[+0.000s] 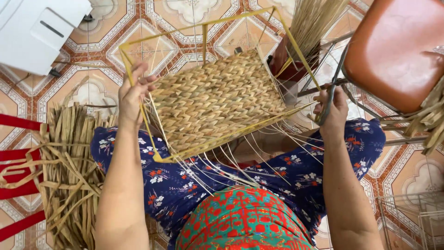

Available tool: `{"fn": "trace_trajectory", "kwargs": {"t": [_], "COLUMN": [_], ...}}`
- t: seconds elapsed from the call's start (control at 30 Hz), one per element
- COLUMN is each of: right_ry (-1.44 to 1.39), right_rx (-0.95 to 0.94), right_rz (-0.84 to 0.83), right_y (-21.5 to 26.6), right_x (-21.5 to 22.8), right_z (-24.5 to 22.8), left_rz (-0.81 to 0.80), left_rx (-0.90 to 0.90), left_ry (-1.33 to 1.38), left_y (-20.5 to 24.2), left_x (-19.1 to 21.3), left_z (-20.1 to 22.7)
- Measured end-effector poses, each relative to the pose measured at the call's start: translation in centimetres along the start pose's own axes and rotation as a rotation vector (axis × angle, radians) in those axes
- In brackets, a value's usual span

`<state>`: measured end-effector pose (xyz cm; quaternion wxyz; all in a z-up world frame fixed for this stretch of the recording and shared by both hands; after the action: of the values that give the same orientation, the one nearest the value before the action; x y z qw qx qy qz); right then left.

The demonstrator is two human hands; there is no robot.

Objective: The person weaves dried plant fibers into a basket base by hand, inserts the woven piece into a metal frame, and trims excess fibers using scissors.

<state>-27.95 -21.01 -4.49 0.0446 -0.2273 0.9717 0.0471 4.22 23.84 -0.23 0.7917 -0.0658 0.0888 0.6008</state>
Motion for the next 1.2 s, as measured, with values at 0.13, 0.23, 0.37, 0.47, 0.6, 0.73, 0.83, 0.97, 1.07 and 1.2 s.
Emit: {"fn": "trace_trajectory", "kwargs": {"t": [0.13, 0.23, 0.37, 0.47, 0.6, 0.73, 0.83, 0.97, 1.07, 1.2], "right_ry": [-0.159, -0.116, -0.099, -0.007, 0.094, 0.269, 0.147, 0.080, 0.080, 0.127], "right_rx": [-0.042, -0.080, -0.152, -0.165, -0.192, -0.112, -0.005, -0.185, -0.165, -0.156], "right_rz": [-0.040, -0.040, -0.063, -0.106, -0.124, -0.027, -0.059, -0.039, 0.015, 0.153], "right_y": [0.0, 0.4, 1.1, 1.2, 1.8, 2.1, 2.0, 3.4, 3.7, 3.8], "right_x": [-0.5, -0.9, -0.4, -0.4, -0.5, -0.1, 0.9, 0.8, 1.8, 4.4], "right_z": [-0.1, -0.2, 1.0, 1.1, 0.4, 0.4, 0.5, -1.0, -1.4, -1.3], "left_rz": [0.005, 0.007, 0.097, 0.175, 0.382, 0.298, -0.152, -0.591, -0.740, -1.022], "left_rx": [0.008, -0.004, 0.034, 0.014, -0.380, -0.752, -0.904, -0.965, -0.861, -0.558], "left_ry": [-0.115, -0.284, -0.576, -0.687, -1.010, -0.968, -0.870, -1.050, -1.193, -1.546], "left_y": [-1.8, -2.1, -1.1, -0.4, 2.9, 4.6, 4.7, 2.8, 1.3, 1.7], "left_x": [0.4, 1.4, 4.3, 4.9, 0.4, -7.3, -13.9, -18.8, -20.8, -21.4], "left_z": [-0.6, -1.4, -5.8, -7.6, -3.0, -2.1, -4.7, -12.2, -17.4, -19.8]}}
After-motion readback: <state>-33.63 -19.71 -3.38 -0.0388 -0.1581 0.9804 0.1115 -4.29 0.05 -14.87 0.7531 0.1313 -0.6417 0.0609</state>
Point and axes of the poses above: each hand's wrist, its own y-axis away from the middle knuckle, its own x-axis out of the back of the hand, z = x × y, the point moved 1 cm from there along -y, towards the middle knuckle, and after that the axes turned 13 degrees about z, right-handed, at the moved point
